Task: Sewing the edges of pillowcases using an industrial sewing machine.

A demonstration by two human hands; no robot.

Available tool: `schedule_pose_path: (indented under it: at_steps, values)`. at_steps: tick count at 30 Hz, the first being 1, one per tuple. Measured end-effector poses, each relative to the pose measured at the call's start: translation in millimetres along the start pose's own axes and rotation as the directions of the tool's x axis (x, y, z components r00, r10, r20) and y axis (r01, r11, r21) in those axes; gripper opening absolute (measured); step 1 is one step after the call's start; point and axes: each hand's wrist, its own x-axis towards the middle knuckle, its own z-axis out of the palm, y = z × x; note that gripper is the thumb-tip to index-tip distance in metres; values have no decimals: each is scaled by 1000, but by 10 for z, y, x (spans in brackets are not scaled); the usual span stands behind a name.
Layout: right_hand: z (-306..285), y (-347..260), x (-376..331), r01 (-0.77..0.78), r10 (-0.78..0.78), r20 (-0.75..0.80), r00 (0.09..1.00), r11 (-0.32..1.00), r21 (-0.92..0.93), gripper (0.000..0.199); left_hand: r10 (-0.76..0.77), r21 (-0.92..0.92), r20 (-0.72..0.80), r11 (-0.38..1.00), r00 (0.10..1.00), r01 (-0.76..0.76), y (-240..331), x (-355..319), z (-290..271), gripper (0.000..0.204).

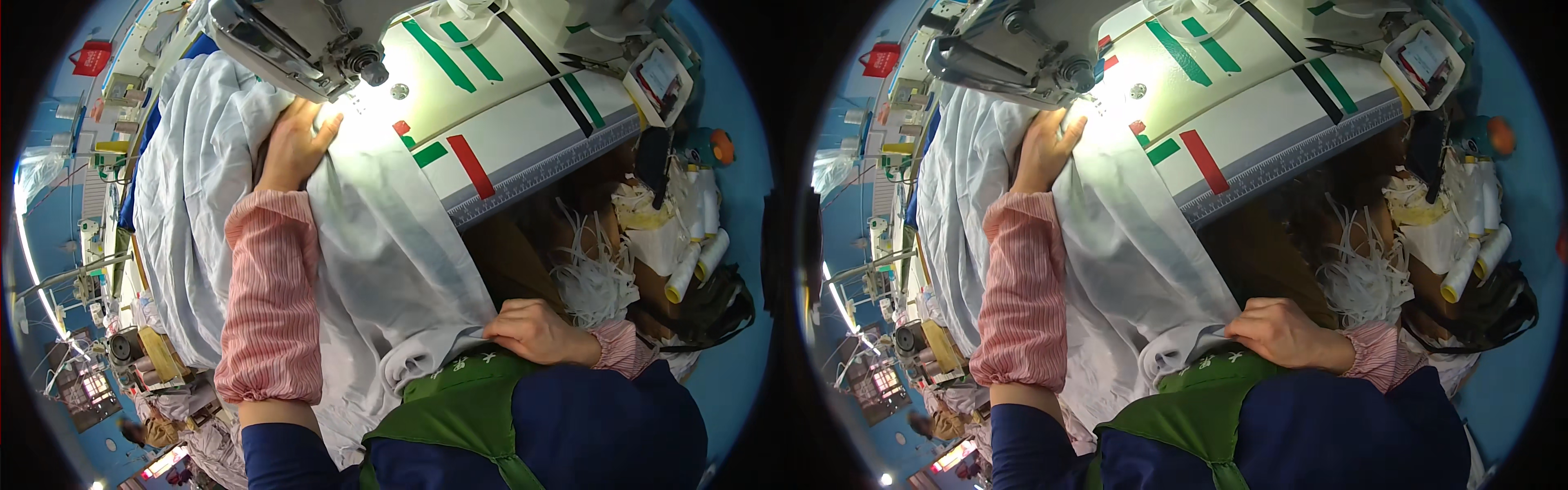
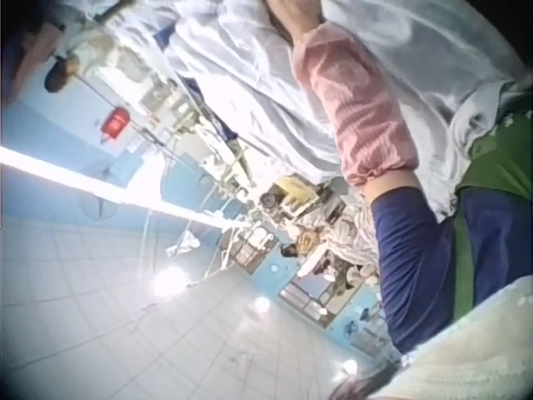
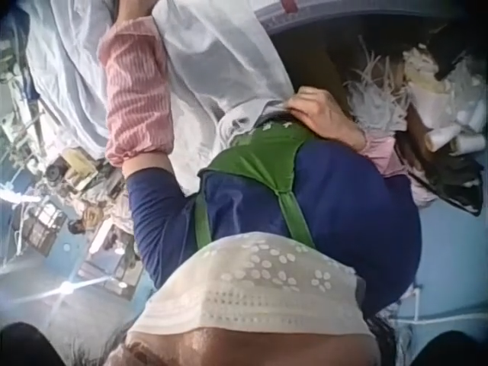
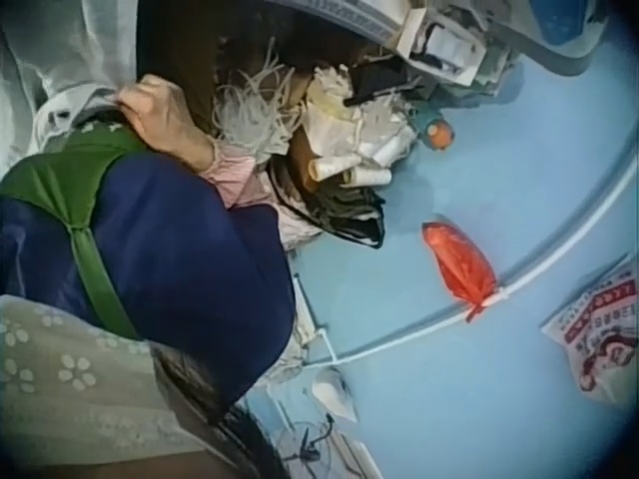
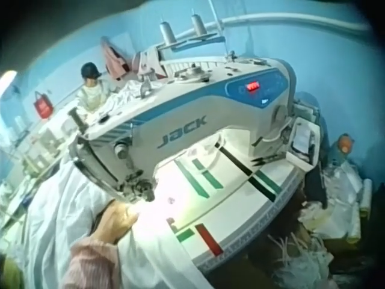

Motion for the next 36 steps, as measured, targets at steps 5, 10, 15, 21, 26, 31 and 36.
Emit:
schedule_pose_path:
  at_steps: [5, 10, 15, 21, 26, 31, 36]
  values:
    - [-101, -44, 209, 13, -22, -94, 995, 996, -94, 17, -22, -9, -58, 1000, 998, 22, -473, 184, 48, 36]
    - [-163, -246, 244, 175, -220, -145, 965, 947, -268, 16, 40, 253, -119, 967, 992, -9, -650, 297, -44, 30]
    - [-92, -737, 506, 459, -544, -225, 808, 822, -337, 9, 224, 454, -18, 870, 974, -192, 185, 13, -242, 20]
    - [14, -1136, 956, 523, -686, -279, 672, 706, -477, 12, 25, -128, 76, 992, 997, -15, 1168, -700, -62, 28]
    - [0, -1026, 801, 537, -678, -289, 675, 721, -438, 12, 83, 87, 30, 993, 996, -86, 1051, -930, 106, 53]
    - [-148, -520, 341, 435, -516, -244, 821, 843, -316, 11, 55, 155, 102, 985, 993, -71, 638, -1042, -95, 55]
    - [-33, -7, 197, 314, -379, -213, 901, 906, -285, 14, 75, 93, 159, 992, 984, -91, 300, -922, -277, 58]
